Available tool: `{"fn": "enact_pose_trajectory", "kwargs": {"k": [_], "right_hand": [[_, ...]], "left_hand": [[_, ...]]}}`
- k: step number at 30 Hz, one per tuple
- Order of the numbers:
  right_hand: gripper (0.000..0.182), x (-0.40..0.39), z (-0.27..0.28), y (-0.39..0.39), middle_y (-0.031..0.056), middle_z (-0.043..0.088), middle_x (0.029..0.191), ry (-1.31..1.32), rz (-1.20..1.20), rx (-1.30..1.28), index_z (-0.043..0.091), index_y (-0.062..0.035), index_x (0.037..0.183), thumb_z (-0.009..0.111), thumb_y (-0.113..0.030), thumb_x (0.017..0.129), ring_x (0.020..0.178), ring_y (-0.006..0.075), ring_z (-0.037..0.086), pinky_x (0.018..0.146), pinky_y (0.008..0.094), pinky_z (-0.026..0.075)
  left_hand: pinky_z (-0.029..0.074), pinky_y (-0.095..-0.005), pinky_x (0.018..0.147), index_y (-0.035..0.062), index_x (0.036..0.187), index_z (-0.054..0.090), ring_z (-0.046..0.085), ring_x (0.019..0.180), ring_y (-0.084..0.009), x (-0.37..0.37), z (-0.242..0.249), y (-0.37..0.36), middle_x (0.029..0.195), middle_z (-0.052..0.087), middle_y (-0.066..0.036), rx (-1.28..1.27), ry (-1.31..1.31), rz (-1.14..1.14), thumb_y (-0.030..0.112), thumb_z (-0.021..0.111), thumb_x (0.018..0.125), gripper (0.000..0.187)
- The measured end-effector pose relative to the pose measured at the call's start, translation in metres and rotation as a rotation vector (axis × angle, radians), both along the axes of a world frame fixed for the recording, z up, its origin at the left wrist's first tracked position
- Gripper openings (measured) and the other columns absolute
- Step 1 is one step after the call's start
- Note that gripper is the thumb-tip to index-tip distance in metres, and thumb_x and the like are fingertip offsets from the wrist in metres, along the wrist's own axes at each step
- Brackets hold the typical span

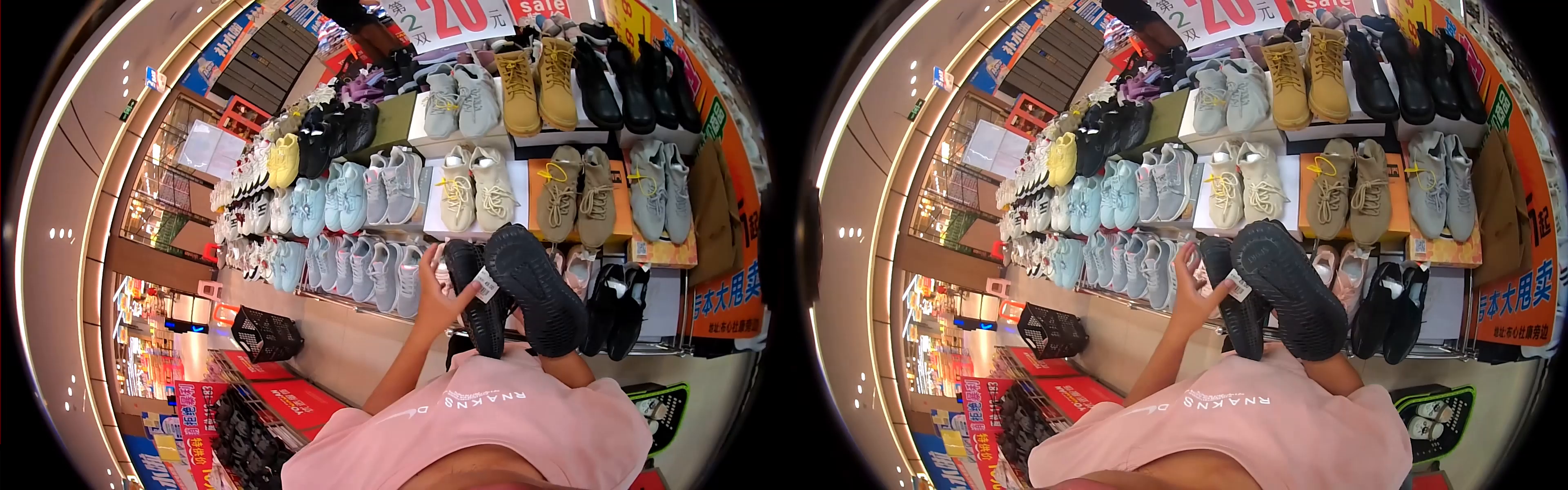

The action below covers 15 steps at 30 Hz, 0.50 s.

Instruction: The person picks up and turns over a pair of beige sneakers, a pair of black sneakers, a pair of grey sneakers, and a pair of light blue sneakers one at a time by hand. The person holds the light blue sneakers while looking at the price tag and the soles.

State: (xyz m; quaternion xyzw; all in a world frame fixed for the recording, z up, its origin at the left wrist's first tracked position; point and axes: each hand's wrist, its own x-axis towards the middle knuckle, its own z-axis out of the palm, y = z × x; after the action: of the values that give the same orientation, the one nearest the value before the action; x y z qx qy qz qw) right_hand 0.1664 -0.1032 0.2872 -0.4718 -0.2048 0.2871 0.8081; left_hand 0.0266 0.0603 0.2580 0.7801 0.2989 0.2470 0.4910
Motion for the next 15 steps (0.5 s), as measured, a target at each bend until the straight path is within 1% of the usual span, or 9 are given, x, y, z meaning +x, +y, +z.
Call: {"fn": "enact_pose_trajectory", "kwargs": {"k": [1, 2, 5, 6, 9, 12, 15], "right_hand": [[0.040, -0.001, -0.006, 0.002, 0.0134, 0.064, 0.130, 0.081, 0.014, 0.032, 0.065, 0.0015, 0.127, 0.064, -0.004, 0.087, 0.118, 0.0266, 0.060, 0.105, 0.0341, 0.045], [0.039, -0.002, -0.013, 0.003, 0.0130, 0.064, 0.128, 0.148, 0.039, 0.064, 0.065, 0.0016, 0.127, 0.063, -0.006, 0.088, 0.117, 0.0258, 0.061, 0.104, 0.0336, 0.045], [0.035, -0.003, -0.036, 0.009, 0.0117, 0.065, 0.123, 0.348, 0.132, 0.159, 0.065, 0.0020, 0.125, 0.062, -0.009, 0.092, 0.111, 0.0234, 0.062, 0.100, 0.0321, 0.047], [0.034, -0.003, -0.045, 0.011, 0.0112, 0.066, 0.121, 0.414, 0.166, 0.193, 0.065, 0.0021, 0.124, 0.061, -0.011, 0.093, 0.109, 0.0226, 0.062, 0.098, 0.0315, 0.048], [0.031, -0.001, -0.072, 0.020, 0.0099, 0.067, 0.116, 0.604, 0.272, 0.291, 0.065, 0.0025, 0.122, 0.059, -0.014, 0.096, 0.104, 0.0202, 0.064, 0.094, 0.0300, 0.049], [0.030, 0.002, -0.093, 0.032, 0.0086, 0.069, 0.110, 0.692, 0.322, 0.328, 0.065, 0.0029, 0.120, 0.058, -0.018, 0.100, 0.098, 0.0178, 0.065, 0.090, 0.0285, 0.051], [0.031, 0.008, -0.116, 0.049, 0.0073, 0.070, 0.105, 0.663, 0.264, 0.295, 0.066, 0.0033, 0.118, 0.056, -0.022, 0.103, 0.093, 0.0154, 0.066, 0.086, 0.0269, 0.052]], "left_hand": [[0.046, -0.0476, 0.103, 0.0087, 0.154, 0.020, 0.046, 0.134, -0.0346, -0.002, 0.000, 0.004, 0.156, 0.027, -0.022, -0.134, -0.012, 0.005, 0.019, 0.081, 0.083, 0.094], [0.044, -0.0427, 0.106, 0.0064, 0.158, 0.005, 0.044, 0.134, -0.0306, -0.004, 0.010, 0.005, 0.152, 0.033, -0.021, -0.361, 0.035, -0.041, 0.022, 0.081, 0.086, 0.106], [0.043, -0.0364, 0.107, 0.0077, 0.159, 0.006, 0.047, 0.132, -0.0256, -0.009, -0.014, 0.006, 0.146, 0.041, -0.019, -0.514, -0.012, -0.044, 0.024, 0.075, 0.092, 0.097], [0.041, -0.0323, 0.108, 0.0097, 0.160, 0.004, 0.048, 0.131, -0.0221, -0.010, -0.021, 0.004, 0.143, 0.046, -0.017, -0.543, -0.048, -0.053, 0.026, 0.069, 0.096, 0.093], [0.040, -0.0329, 0.109, 0.0109, 0.161, 0.001, 0.049, 0.129, -0.0231, -0.012, -0.023, -0.002, 0.147, 0.042, -0.015, -0.659, -0.032, 0.003, 0.028, 0.067, 0.098, 0.093], [0.038, -0.0351, 0.111, 0.0123, 0.161, -0.004, 0.043, 0.136, -0.0264, -0.012, -0.015, -0.017, 0.155, 0.033, -0.016, -0.754, -0.035, 0.074, 0.035, 0.064, 0.099, 0.095], [0.036, -0.0420, 0.113, 0.0172, 0.162, -0.008, 0.030, 0.146, -0.0296, -0.016, -0.042, -0.025, 0.162, 0.020, -0.016, -0.590, -0.198, -0.011, 0.045, 0.060, 0.100, 0.096]]}}
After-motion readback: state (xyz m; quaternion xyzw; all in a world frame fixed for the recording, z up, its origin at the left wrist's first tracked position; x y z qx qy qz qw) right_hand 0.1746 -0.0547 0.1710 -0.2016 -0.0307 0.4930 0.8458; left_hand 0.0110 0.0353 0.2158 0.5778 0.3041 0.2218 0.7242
